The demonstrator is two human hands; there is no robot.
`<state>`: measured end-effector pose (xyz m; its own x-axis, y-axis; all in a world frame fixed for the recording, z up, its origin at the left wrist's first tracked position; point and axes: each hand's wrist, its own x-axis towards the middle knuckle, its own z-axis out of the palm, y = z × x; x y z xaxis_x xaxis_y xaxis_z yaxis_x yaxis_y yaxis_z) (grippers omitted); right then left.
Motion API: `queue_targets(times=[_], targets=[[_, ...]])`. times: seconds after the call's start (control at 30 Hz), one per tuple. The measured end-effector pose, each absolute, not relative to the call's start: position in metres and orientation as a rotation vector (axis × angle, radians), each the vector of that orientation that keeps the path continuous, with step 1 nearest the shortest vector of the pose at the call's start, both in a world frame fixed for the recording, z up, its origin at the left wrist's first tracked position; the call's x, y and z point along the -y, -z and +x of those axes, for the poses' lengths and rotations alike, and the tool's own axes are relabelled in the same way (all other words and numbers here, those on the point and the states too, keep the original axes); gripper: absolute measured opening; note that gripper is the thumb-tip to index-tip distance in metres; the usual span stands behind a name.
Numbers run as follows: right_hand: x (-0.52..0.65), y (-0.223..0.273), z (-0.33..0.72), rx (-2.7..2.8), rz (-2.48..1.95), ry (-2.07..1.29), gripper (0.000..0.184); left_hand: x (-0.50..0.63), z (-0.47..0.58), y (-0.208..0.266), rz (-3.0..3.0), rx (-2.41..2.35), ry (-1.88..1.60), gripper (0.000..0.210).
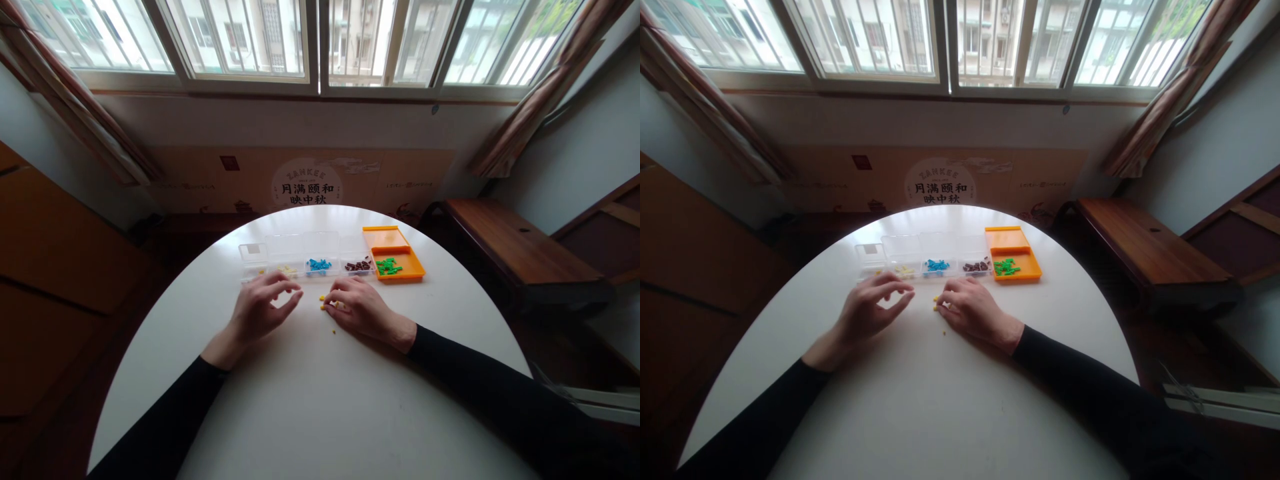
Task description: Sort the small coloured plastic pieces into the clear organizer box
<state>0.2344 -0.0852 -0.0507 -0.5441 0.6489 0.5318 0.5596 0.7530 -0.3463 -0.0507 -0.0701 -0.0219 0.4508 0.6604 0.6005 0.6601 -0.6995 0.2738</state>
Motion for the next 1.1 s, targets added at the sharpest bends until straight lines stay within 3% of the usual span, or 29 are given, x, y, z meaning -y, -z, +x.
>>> queue_targets(times=[0.5,0.8,1.1], targets=[[0.086,0.047,0.232,2.220,-0.875,-0.214,0.006,0.075,-0.033,0.034,2.759,-0.934,-1.085,0.011],[0.088,0.049,0.240,2.248,-0.949,-0.267,0.010,0.055,-0.070,0.021,2.451,-1.644,-1.250,0.022],[0.086,0.056,0.247,2.233,-0.950,-0.265,0.003,0.044,-0.099,0.020,2.294,-2.073,-1.094,0.023]])
